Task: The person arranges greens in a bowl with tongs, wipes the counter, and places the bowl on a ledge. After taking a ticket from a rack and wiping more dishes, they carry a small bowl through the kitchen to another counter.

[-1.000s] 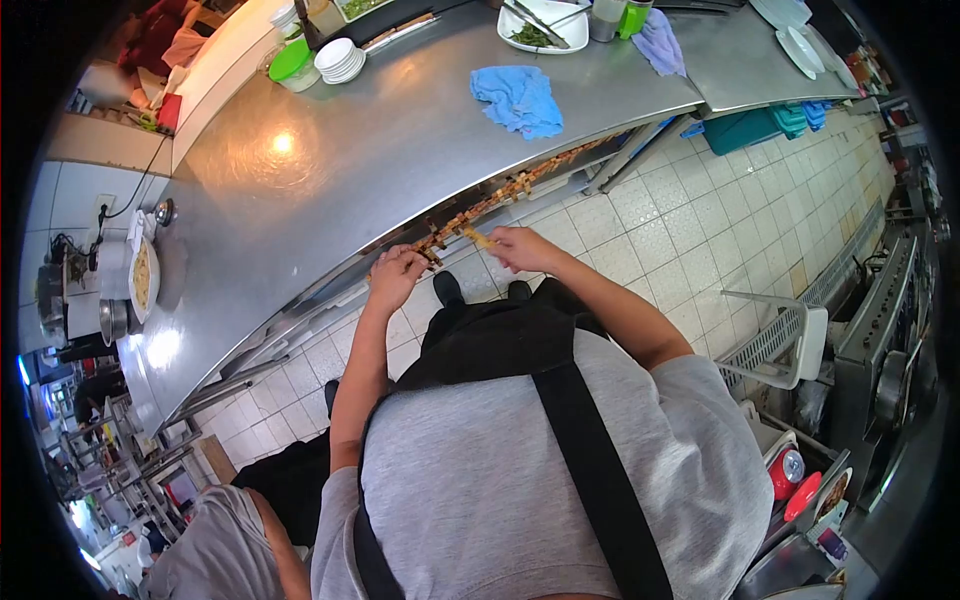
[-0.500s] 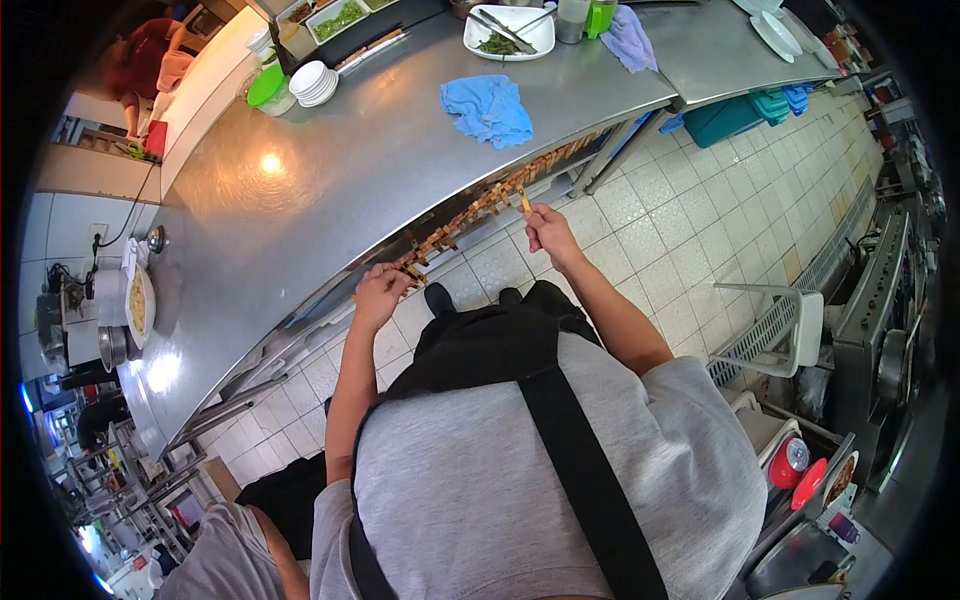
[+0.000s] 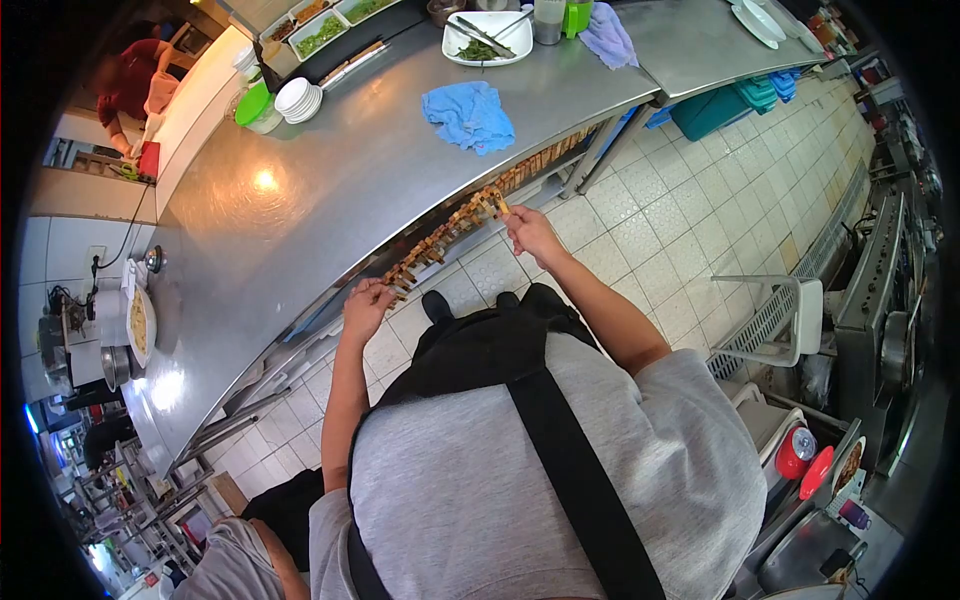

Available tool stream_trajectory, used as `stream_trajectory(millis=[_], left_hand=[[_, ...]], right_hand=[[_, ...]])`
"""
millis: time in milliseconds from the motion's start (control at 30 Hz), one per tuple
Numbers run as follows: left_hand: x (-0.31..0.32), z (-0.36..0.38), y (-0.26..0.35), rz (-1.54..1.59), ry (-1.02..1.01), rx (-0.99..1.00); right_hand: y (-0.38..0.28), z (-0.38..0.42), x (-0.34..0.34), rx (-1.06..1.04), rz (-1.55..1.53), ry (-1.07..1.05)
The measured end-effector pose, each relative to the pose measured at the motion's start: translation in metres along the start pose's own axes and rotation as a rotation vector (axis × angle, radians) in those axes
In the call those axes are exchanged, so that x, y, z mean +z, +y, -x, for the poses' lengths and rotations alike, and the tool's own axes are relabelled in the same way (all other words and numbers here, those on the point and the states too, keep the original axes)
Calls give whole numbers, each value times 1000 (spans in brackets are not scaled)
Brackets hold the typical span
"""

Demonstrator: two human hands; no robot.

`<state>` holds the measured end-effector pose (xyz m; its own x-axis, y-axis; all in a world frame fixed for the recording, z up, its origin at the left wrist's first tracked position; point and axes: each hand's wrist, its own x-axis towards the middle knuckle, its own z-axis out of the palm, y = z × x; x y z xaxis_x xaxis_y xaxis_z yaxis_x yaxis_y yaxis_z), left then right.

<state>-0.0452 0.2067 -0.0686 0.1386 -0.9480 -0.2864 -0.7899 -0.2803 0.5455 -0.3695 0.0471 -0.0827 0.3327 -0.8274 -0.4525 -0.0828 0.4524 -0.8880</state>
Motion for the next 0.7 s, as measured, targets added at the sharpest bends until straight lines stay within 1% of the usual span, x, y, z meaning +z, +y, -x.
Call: stream_trajectory(millis=[133, 233, 333, 433, 633, 700], left_hand=[[-1, 1, 3, -15, -5, 6], [-3, 1, 6, 13, -5, -9], [-4, 2, 9, 2, 0, -7], [-3, 1, 6, 1, 0, 0], [-3, 1, 5, 9, 0, 4], [-3, 1, 7, 2, 1, -8]], right_hand=[[0, 5, -8, -16, -53, 14], [-1, 4, -11, -23, -83, 74], [-2, -2, -9, -34, -63, 88], [-1, -3, -2, -13, 23, 59], [-9, 7, -10, 5, -122, 22], [-9, 5, -11, 21, -140, 60]])
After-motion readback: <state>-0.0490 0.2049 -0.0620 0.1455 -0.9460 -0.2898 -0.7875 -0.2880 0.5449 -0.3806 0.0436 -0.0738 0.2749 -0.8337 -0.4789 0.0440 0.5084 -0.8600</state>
